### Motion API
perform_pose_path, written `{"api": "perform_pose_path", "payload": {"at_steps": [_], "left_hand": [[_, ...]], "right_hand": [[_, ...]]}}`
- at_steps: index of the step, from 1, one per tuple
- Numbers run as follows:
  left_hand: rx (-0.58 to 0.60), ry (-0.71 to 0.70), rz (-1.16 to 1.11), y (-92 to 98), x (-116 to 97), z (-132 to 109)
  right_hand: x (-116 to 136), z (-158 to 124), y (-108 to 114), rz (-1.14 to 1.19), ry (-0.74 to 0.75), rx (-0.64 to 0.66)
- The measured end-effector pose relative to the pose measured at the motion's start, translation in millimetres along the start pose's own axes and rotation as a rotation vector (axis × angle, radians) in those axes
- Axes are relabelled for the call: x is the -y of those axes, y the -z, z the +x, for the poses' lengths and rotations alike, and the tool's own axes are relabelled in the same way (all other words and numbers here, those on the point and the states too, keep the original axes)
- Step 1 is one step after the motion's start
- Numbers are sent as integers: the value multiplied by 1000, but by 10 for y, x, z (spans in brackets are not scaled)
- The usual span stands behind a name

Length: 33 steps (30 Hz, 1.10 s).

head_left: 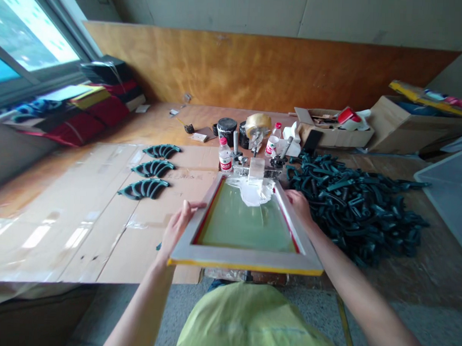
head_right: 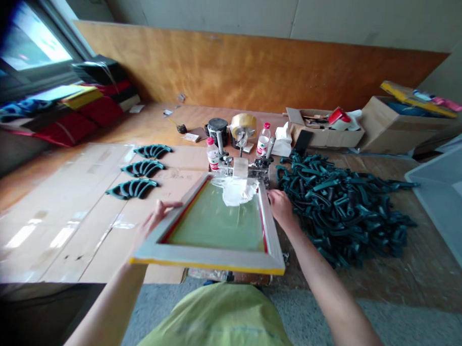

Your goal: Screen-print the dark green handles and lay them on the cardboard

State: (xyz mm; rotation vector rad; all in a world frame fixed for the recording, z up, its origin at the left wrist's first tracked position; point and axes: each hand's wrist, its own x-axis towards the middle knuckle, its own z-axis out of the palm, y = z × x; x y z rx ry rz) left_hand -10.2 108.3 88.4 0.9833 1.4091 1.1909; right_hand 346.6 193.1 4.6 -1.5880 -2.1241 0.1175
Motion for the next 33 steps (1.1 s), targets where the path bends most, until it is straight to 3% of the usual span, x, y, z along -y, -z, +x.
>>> {"api": "perform_pose_path", "payload": {"at_steps": [2,4,6,9,13,16,19,22,25,28,31,33], "left_hand": [[53,146,34,53,352,-132],[49,204,45,45,672,-169],[15,207,77,9,913,-144],[-23,207,124,-28,1093,-85],[-8,215,126,-1,1155,-67],[15,201,118,28,1198,-71],[17,199,120,33,1221,-67],[-2,209,136,22,1185,-69],[-10,226,122,12,1120,-84],[-5,241,97,4,1079,-103],[-13,244,91,-7,1039,-119],[-21,246,84,-8,964,-133]], "right_hand": [[16,230,98,28,-19,-82],[170,506,121,42,51,-100],[394,760,73,-2,133,-19],[655,939,-68,-98,137,189],[686,665,-168,-129,210,317],[597,321,-56,-39,419,332],[548,203,117,44,555,386],[580,289,145,40,533,408],[639,250,2,-6,448,246],[639,5,-102,6,493,138],[605,-89,-38,65,527,177],[614,72,32,91,465,187]]}}
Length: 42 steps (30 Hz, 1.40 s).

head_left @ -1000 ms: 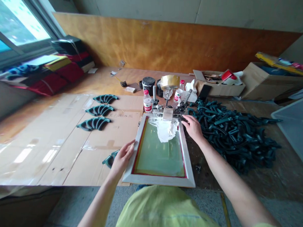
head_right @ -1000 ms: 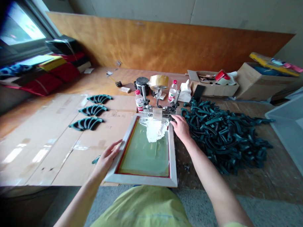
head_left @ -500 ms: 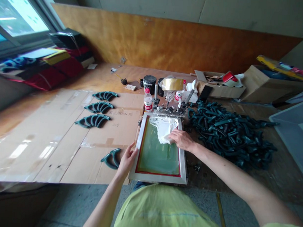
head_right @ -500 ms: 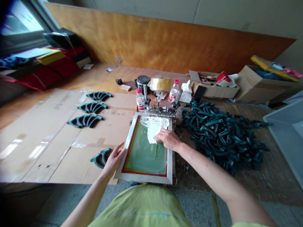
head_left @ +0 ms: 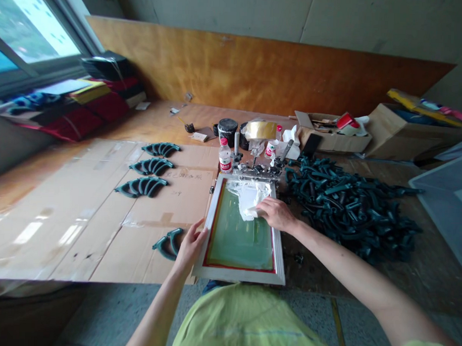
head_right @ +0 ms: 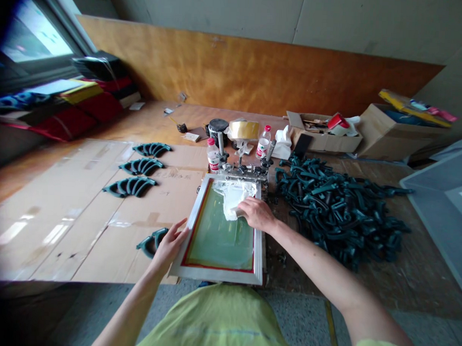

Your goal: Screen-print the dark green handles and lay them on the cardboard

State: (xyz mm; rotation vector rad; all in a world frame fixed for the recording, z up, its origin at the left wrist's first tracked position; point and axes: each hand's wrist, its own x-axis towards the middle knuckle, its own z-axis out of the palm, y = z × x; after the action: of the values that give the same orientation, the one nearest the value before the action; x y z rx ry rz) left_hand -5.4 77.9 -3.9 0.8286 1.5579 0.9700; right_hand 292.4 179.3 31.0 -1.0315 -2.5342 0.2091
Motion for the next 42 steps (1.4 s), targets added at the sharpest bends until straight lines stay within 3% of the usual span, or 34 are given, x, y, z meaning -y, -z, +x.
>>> {"api": "perform_pose_path", "payload": {"at_steps": [5,7,11,14,17,20,23,27,29,31,33,35,37,39,42], "left_hand": [[100,16,-47,112,-437,-136],[108,-18,-54,157,-674,-165],[57,-207,-173,101,-1138,-65],[21,-436,-278,-46,-1498,104],[49,-505,-286,-162,-1831,245],[15,-520,-328,-232,-1919,285],[-16,-388,-353,-356,-1575,174],[319,187,-201,-640,-731,-165],[306,318,-270,-707,-382,-316],[210,370,-337,-615,-137,-383],[68,399,-350,-329,57,-363],[-140,421,-323,102,267,-295],[-339,459,-250,563,511,-222],[-457,498,-167,928,749,-161],[-500,578,-9,1194,987,-84]], "right_hand": [[-281,678,236,-18,-297,-107],[-445,775,344,-57,-378,-163],[-760,438,473,-59,-577,-340],[-778,-12,281,-12,-696,-251],[-590,-311,-108,40,-582,-107],[-387,-354,-371,10,-401,-18],[-165,-260,-354,-26,-370,-41],[448,-177,-263,-29,-282,-148],[743,-203,-300,-3,-89,-88],[809,-307,-332,31,14,-10],[568,-495,-291,-21,-149,47],[104,-742,-168,-192,-534,144],[-393,-998,-22,-334,-901,365],[-754,-1221,74,-368,-1014,442],[-953,-1436,81,-371,-1034,468]]}}
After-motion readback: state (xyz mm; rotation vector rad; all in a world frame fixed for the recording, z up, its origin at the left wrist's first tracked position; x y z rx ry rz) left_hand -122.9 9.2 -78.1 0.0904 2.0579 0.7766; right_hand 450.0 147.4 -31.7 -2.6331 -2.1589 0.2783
